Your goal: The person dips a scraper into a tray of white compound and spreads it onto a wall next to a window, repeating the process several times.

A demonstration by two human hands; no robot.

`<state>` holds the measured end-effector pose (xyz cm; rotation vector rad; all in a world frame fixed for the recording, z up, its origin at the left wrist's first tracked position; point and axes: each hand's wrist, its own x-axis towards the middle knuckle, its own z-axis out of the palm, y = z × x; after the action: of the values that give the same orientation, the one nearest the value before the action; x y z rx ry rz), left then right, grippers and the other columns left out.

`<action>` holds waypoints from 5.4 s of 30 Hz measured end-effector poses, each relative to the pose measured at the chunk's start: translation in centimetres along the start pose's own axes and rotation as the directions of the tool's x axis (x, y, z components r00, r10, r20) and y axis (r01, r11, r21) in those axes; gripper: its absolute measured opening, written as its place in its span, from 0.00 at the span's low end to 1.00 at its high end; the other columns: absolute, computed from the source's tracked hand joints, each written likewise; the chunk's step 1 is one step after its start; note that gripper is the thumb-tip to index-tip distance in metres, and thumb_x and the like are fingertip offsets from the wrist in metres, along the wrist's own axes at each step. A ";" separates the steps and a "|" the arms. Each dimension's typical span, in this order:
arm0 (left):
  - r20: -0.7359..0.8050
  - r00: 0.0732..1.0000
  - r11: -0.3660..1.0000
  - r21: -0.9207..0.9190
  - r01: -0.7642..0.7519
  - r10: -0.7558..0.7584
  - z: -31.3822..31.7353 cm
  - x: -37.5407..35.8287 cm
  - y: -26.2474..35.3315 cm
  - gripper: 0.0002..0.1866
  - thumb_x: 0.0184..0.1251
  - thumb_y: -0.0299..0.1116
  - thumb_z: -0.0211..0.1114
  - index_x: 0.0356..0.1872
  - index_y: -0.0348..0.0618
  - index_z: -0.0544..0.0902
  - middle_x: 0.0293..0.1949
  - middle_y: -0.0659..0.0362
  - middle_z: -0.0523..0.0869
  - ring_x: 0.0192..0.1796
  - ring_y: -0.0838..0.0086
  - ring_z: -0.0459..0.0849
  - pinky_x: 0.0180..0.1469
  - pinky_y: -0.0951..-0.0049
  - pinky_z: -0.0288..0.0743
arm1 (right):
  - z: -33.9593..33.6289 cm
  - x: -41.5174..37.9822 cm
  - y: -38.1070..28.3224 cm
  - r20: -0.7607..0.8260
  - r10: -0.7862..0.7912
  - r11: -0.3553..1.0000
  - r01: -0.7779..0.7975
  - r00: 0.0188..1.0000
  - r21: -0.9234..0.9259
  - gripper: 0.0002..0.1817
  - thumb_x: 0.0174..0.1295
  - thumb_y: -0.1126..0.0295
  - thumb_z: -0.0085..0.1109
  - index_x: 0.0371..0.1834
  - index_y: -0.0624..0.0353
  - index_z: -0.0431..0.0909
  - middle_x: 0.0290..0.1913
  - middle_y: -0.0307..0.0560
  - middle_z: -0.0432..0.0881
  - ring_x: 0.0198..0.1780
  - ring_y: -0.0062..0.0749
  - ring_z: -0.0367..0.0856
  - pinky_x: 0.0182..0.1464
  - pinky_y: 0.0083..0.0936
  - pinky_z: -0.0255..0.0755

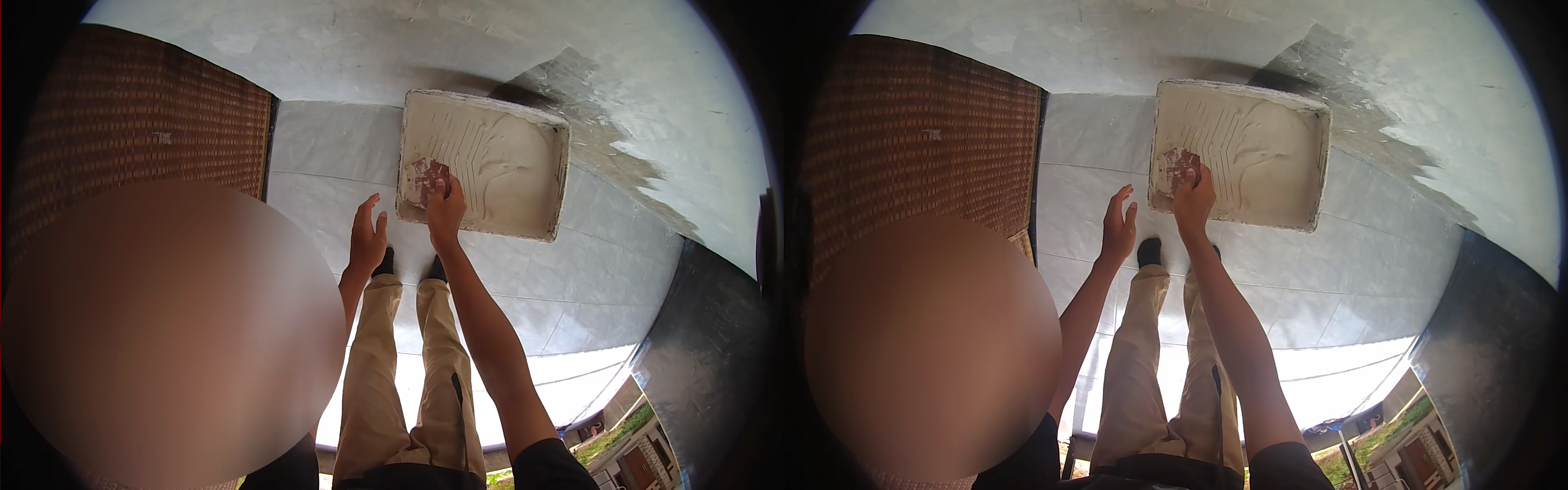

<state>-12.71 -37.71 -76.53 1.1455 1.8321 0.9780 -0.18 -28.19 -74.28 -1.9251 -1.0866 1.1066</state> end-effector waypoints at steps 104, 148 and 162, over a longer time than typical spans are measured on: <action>-0.176 -0.147 0.056 0.805 -0.590 0.973 -11.1 15.8 80.7 0.28 0.68 0.38 0.55 0.70 0.46 0.69 0.73 0.60 0.67 0.76 0.70 0.61 0.77 0.55 0.47 | -42.1 3.3 -48.5 -0.034 -0.992 -0.057 0.660 -0.124 -0.749 0.18 0.49 0.78 0.65 0.45 0.52 0.83 0.52 0.41 0.84 0.36 0.30 0.79 0.38 0.32 0.65; -0.188 -0.142 0.075 0.818 -0.570 0.972 -10.5 16.3 80.5 0.30 0.67 0.35 0.55 0.71 0.44 0.66 0.73 0.56 0.66 0.76 0.63 0.60 0.76 0.48 0.46 | -51.6 6.4 -60.0 -0.854 -0.363 0.049 0.923 0.372 0.381 0.16 0.64 0.73 0.63 0.54 0.64 0.77 0.38 0.48 0.76 0.42 0.33 0.74 0.49 0.28 0.68; -0.185 -0.129 0.078 0.815 -0.574 0.974 -10.5 16.4 80.4 0.31 0.67 0.35 0.56 0.72 0.45 0.65 0.74 0.56 0.65 0.77 0.64 0.59 0.77 0.48 0.45 | -50.0 5.8 -57.9 -0.804 -0.418 0.077 0.898 0.424 0.433 0.16 0.66 0.72 0.62 0.54 0.67 0.74 0.41 0.47 0.79 0.48 0.28 0.74 0.54 0.25 0.68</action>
<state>1.32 0.00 -4.22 2.9121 1.7607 2.0884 27.04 -4.23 -6.63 -0.5322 -0.7291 0.3211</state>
